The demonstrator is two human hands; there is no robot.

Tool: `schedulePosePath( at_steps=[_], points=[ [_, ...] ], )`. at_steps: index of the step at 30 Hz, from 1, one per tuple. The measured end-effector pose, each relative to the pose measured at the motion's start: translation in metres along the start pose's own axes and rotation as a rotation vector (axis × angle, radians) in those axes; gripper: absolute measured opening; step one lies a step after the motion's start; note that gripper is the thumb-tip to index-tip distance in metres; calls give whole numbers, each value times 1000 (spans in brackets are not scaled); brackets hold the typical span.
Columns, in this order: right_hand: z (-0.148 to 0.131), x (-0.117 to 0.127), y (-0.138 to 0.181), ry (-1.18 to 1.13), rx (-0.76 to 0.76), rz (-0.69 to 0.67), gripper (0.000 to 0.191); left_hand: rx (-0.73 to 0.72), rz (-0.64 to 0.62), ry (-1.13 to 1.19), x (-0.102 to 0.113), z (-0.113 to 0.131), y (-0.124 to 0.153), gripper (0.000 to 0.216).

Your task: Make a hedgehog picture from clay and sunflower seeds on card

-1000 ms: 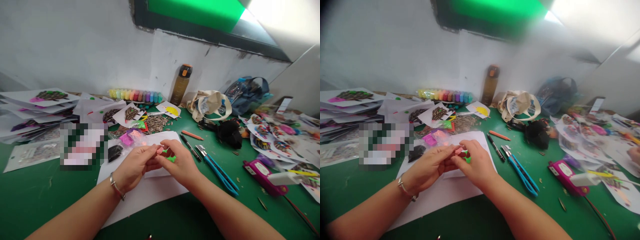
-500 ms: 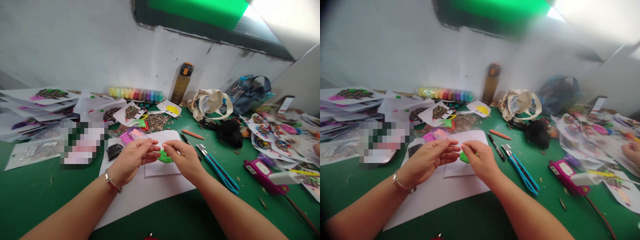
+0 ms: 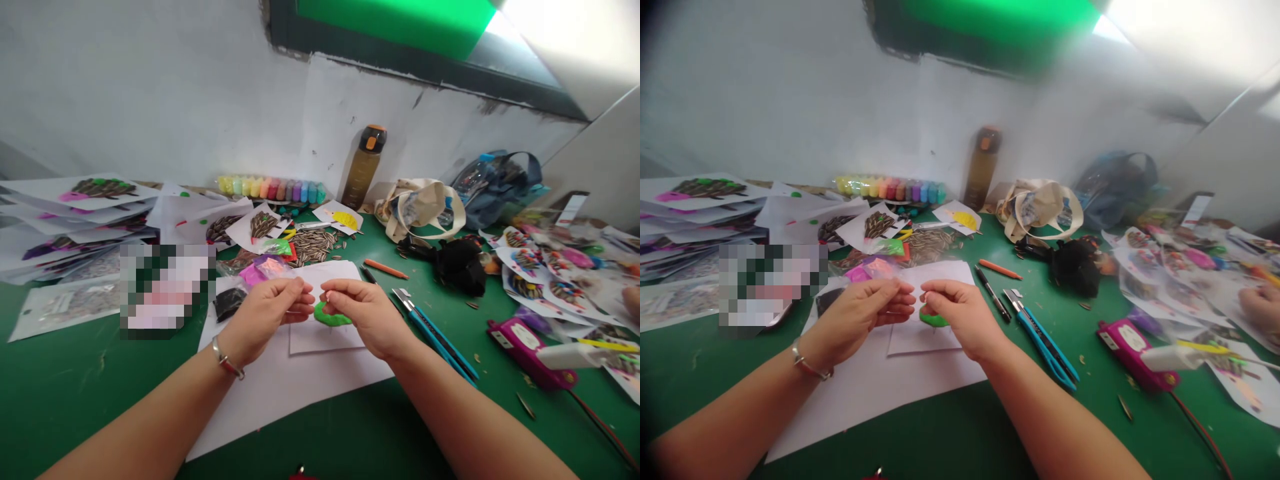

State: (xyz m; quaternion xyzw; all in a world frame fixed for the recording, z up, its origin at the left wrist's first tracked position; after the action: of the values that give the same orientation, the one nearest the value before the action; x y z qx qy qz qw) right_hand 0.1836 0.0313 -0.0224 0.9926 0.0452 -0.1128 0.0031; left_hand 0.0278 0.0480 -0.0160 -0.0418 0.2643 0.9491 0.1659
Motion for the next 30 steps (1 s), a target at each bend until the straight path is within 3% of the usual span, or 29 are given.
schedulePosePath(
  at_steps=[8,11,18,22,25,30],
  points=[
    [-3,-1,-1,74,36,-27,18,-17,10,1,1,-1,-2,40],
    [-6,-1,-1,97,54,-12,26,5,-15,3,-2,-3,-1,40],
    [-12,-10,6,543,157,-74,31,11,-222,-29,-25,-6,9,31],
    [-13,-9,7,776,239,-75,35,23,-209,-47,-26,-8,9,24],
    [-11,-8,5,719,199,-71,33,24,-145,-7,-21,-8,5,22],
    [-5,-9,2,292,46,-68,29,-24,-106,35,-18,-5,3,21]
  ],
)
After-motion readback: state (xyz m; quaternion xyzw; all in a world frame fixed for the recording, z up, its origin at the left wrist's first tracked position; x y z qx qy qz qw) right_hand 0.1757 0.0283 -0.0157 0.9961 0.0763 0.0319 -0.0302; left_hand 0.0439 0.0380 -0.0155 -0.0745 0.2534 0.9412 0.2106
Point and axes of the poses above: each hand's wrist, its own y-axis away from the middle knuckle, its own x-axis out of the back of the hand, z = x × y, the point moved 6 cm from there along -y, towards the middle knuckle, and after that the axes turned 10 degrees about x, right-handed, at the moved point
